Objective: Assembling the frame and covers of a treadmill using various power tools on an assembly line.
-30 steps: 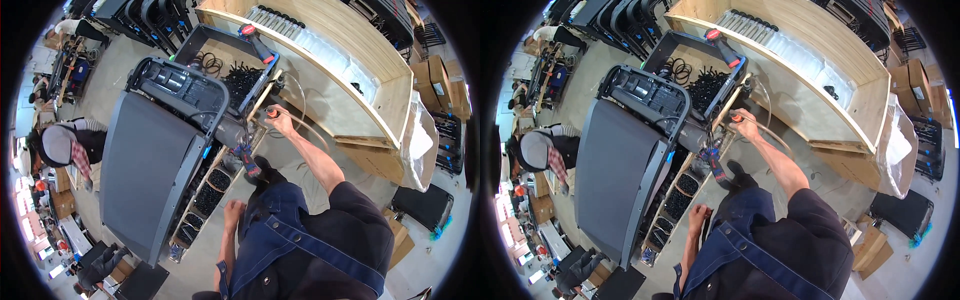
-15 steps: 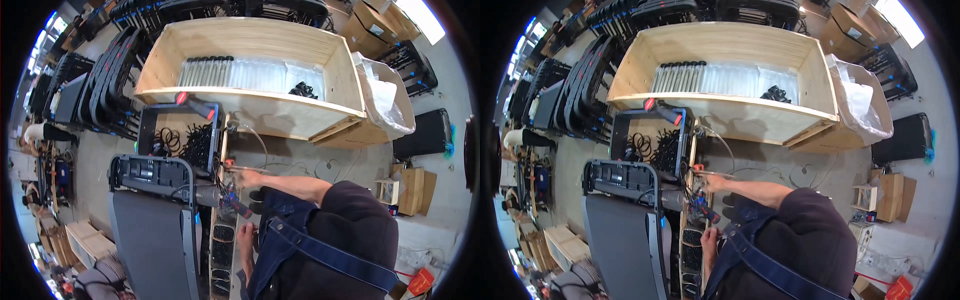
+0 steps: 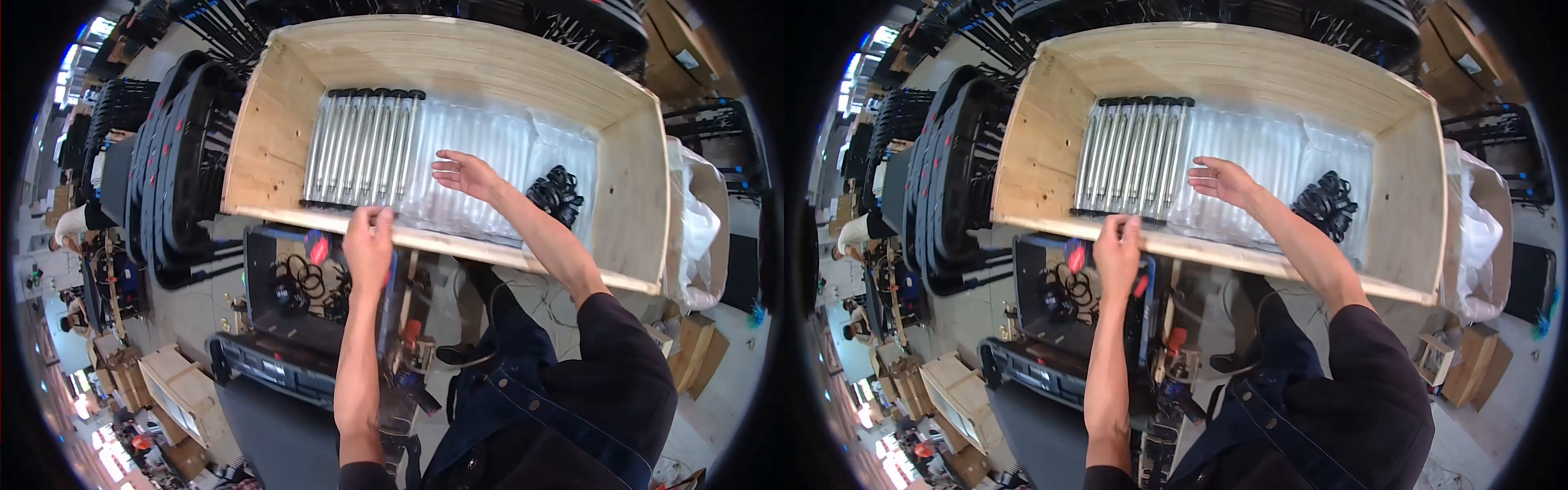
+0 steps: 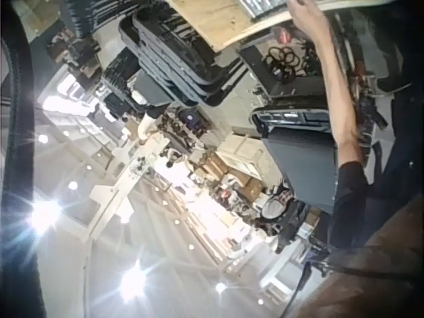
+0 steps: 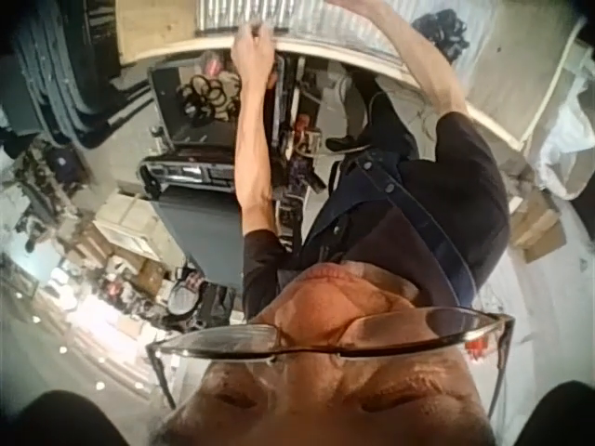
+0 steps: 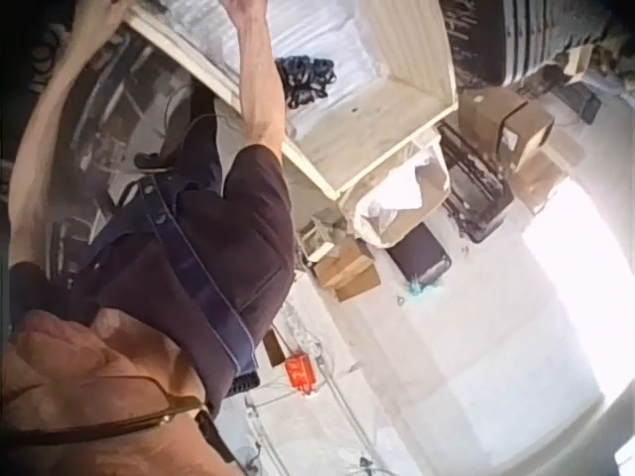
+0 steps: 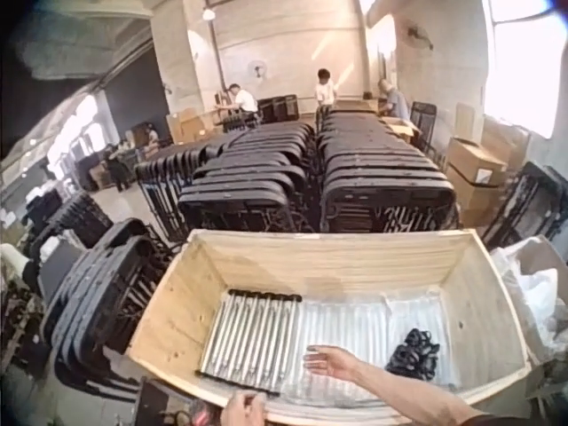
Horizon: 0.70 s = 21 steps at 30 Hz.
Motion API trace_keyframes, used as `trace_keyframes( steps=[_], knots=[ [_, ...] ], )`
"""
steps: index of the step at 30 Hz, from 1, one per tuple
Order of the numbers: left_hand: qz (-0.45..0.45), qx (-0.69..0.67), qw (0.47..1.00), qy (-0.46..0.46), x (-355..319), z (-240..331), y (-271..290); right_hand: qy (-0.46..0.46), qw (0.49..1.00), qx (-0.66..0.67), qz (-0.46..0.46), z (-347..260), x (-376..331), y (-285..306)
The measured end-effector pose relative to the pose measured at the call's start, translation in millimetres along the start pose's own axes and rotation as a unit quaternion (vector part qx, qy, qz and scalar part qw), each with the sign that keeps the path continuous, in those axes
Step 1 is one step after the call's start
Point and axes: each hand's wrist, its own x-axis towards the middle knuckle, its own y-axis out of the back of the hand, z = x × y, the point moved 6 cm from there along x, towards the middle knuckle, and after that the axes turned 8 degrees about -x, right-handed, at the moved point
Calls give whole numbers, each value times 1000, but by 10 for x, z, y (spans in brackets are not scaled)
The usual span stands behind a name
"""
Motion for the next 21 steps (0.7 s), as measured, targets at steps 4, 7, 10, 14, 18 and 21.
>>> trace_keyframes(
  steps=[4,7,10,14,18,21],
  knots=[
    [-45,252,962,-90,352,-530,-787,-155,974,-127,110,931,1478,911],
    [-41,212,973,-88,423,-554,-730,-189,941,-233,154,1548,2271,1002],
    [-103,252,958,-87,489,-543,-661,-187,917,-295,193,2007,2954,1102],
    [-69,154,983,-69,659,-460,-811,-105,817,-412,389,1961,3274,1832],
    [-72,206,976,-26,576,-578,-741,-159,944,-149,247,2052,2999,1337],
    [-53,206,977,-15,513,-577,-609,-143,961,84,223,1653,2783,780]
  ],
)
